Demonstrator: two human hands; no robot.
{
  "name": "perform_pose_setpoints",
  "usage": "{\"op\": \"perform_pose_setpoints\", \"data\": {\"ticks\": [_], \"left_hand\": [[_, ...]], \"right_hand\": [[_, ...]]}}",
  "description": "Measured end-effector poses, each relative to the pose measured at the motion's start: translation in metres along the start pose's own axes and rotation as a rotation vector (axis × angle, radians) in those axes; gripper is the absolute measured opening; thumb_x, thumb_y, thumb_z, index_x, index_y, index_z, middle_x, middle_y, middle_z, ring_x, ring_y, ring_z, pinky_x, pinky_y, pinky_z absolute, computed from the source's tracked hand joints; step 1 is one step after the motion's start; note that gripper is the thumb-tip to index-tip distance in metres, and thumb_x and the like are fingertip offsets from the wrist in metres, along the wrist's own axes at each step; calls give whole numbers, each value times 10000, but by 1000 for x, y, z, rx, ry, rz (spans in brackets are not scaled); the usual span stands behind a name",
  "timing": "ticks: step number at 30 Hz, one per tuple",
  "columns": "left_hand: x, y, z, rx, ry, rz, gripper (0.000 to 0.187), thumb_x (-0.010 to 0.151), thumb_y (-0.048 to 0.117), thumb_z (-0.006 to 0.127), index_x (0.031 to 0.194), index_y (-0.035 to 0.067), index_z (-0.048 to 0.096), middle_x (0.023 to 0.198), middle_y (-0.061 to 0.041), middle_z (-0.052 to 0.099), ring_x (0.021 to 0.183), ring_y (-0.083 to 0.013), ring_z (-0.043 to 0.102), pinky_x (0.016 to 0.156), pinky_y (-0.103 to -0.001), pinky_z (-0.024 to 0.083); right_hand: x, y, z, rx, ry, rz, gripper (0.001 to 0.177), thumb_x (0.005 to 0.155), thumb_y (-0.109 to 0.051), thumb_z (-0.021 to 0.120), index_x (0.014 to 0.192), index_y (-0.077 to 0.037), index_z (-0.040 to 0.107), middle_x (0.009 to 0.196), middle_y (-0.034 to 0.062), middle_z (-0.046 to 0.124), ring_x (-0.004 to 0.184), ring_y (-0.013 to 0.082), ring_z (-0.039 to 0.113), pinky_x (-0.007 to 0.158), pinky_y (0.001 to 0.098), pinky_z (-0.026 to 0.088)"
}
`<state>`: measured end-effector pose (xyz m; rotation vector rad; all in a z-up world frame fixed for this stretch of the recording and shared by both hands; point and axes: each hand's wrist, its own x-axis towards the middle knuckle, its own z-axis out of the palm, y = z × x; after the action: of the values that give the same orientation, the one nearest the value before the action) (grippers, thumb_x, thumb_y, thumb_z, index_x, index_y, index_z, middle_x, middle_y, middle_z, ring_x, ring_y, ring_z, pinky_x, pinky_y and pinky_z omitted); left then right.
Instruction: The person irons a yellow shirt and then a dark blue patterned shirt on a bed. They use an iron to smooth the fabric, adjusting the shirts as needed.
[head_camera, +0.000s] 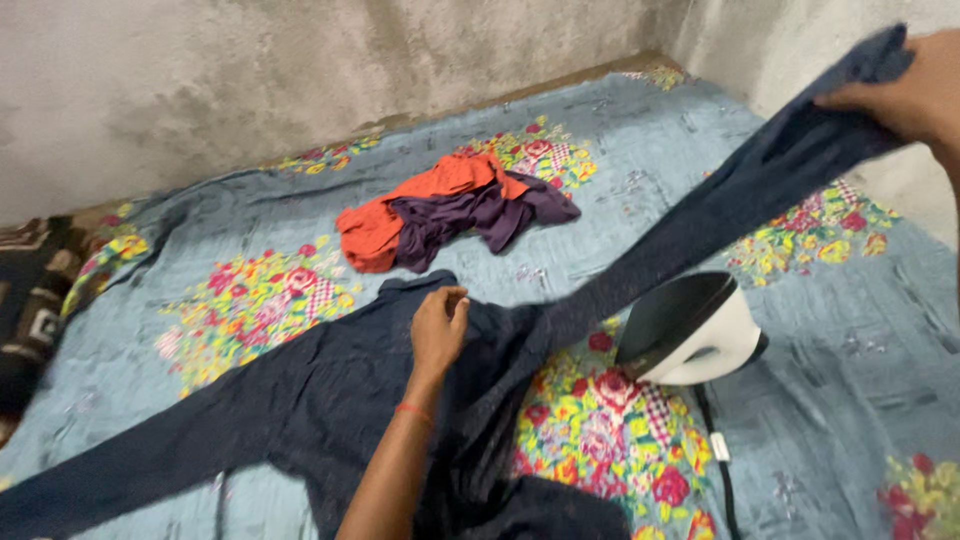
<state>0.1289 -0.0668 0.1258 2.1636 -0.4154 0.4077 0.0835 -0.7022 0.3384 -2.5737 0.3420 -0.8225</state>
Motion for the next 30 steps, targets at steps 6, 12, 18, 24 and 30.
{"op": "perform_pose_setpoints", "data": {"ticks": [6,12,18,24,30], "left_hand": [[28,-35,61,441,-259,363,470,793,456,738,1122,121,712,1256,-166,649,1198,-379,579,956,-659,448],[61,-61,76,448,-44,-23,349,1030,413,589,981,68,602,867,-161,705,848,-391,671,779,-533,457],[95,-62,96,350,100,-5,353,999,396,640,951,57,555,821,-153,671,808,-383,649,713,-521,440],[82,-53,120,486,30,0,401,888,470,725,915,91,596,812,-81,643,847,-310,624,854,-500,425],[69,-20,111,593,219,282,334,886,420,718,1019,119,658,1046,-92,604,1032,-301,564,920,-499,412]], "right_hand": [[-27,114,24,393,-140,180,273,866,-92,871,1007,47,683,909,170,736,749,245,731,756,380,608],[-44,196,75,641,-148,477,461,853,-171,839,1161,23,556,957,166,725,800,220,746,782,386,618],[-83,244,143,163,212,58,798,784,-106,946,1285,99,360,1037,205,603,804,270,670,745,414,594],[-124,284,178,-263,-38,26,519,816,-335,909,1115,-56,588,982,157,655,867,289,638,830,404,557],[-169,250,185,-582,-142,30,339,873,-377,766,1156,-191,739,1130,130,693,1039,321,631,959,472,536]]}}
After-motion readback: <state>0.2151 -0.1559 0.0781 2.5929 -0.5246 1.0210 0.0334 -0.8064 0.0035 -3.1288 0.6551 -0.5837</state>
